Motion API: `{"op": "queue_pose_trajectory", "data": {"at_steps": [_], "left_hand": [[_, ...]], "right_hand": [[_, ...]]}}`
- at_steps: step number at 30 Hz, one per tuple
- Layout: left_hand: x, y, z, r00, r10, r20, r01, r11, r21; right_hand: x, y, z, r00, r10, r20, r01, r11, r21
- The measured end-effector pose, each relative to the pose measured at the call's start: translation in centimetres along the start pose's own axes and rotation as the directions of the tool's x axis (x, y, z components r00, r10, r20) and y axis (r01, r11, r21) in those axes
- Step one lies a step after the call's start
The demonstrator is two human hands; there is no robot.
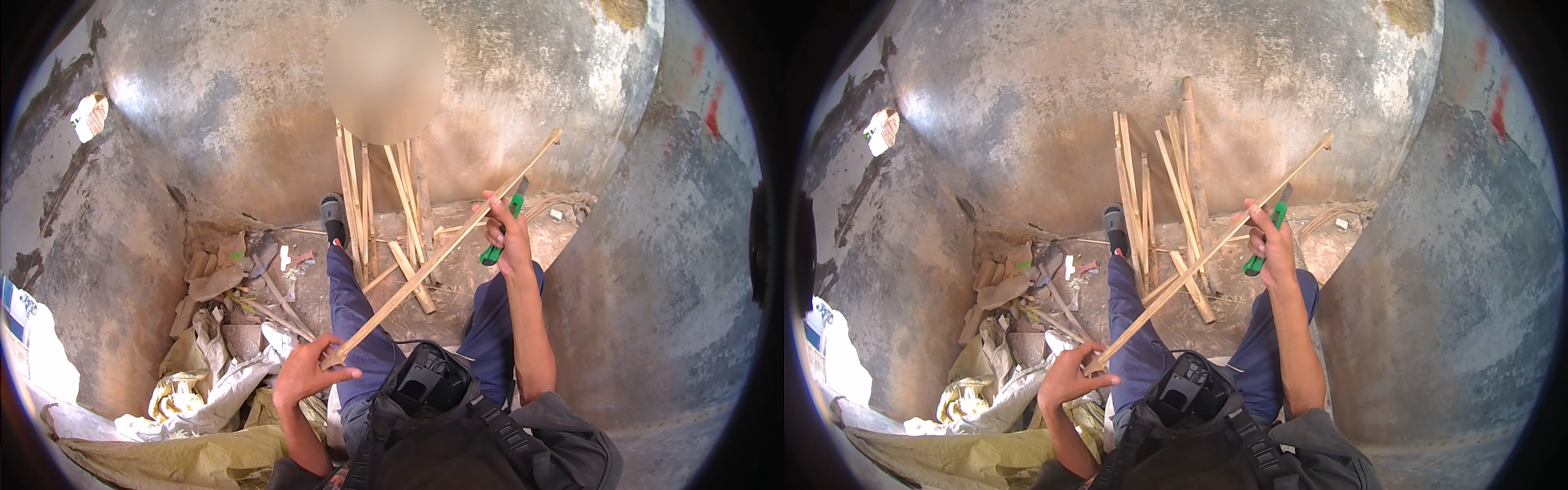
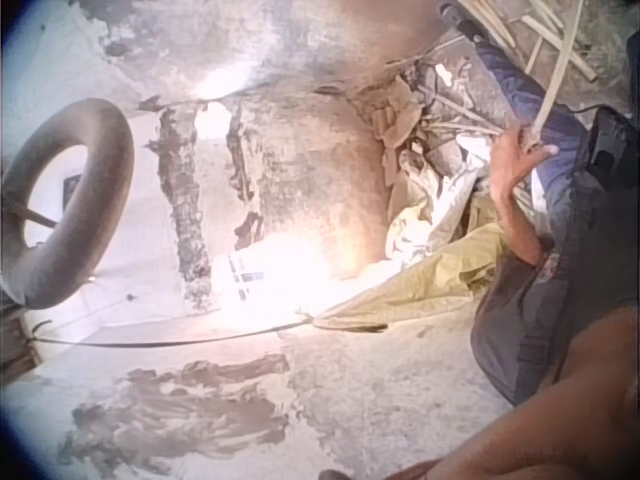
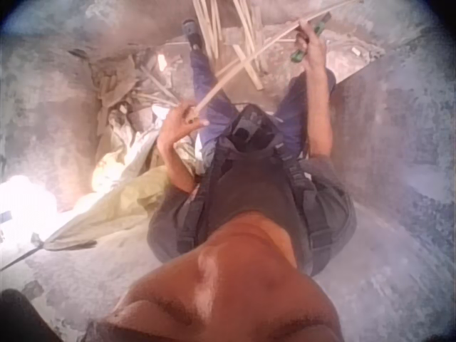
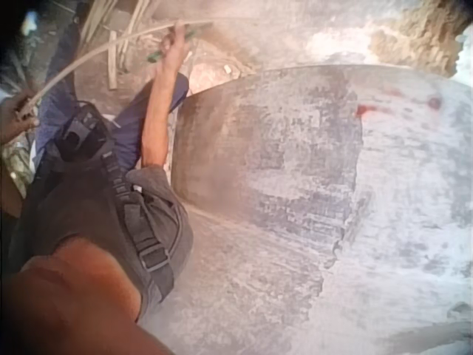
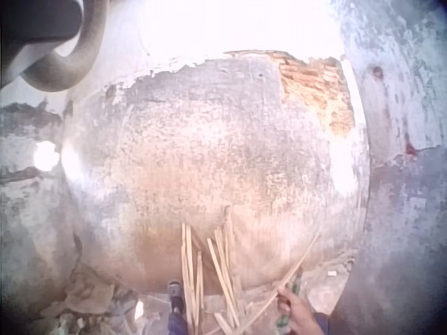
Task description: The person scrapes the surface of a bamboo strip using a small hand tool while sitting among several other bamboo pieces.
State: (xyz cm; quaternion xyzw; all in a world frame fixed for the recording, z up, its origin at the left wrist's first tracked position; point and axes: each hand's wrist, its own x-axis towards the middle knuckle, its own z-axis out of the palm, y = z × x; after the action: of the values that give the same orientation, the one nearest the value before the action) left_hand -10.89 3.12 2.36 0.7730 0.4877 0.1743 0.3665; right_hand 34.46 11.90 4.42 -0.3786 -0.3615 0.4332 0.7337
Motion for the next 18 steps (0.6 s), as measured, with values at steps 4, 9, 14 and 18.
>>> {"op": "queue_pose_trajectory", "data": {"at_steps": [4, 9, 14, 18], "left_hand": [[0.1, 0.1, 0.9, 0.997, 0.03, 0.066, -0.017, 0.98, -0.197], [0.8, 1.2, 3.4, 0.998, -0.024, -0.056, 0.01, 0.972, -0.234], [2.3, 3.7, 5.7, 0.979, -0.021, -0.203, -0.048, 0.943, -0.33], [3.5, 6.2, 6.0, 0.96, -0.003, -0.28, -0.1, 0.929, -0.355]], "right_hand": [[0.2, -1.0, 0.8, 0.996, -0.036, -0.077, 0.036, 0.999, -0.007], [-0.9, -0.3, 1.0, 0.966, -0.242, -0.096, 0.19, 0.908, -0.374], [-5.1, 3.5, -0.5, 0.958, -0.234, 0.167, 0.287, 0.828, -0.482], [-10.4, 2.6, 2.9, 0.823, -0.22, 0.524, 0.558, 0.488, -0.671]]}}
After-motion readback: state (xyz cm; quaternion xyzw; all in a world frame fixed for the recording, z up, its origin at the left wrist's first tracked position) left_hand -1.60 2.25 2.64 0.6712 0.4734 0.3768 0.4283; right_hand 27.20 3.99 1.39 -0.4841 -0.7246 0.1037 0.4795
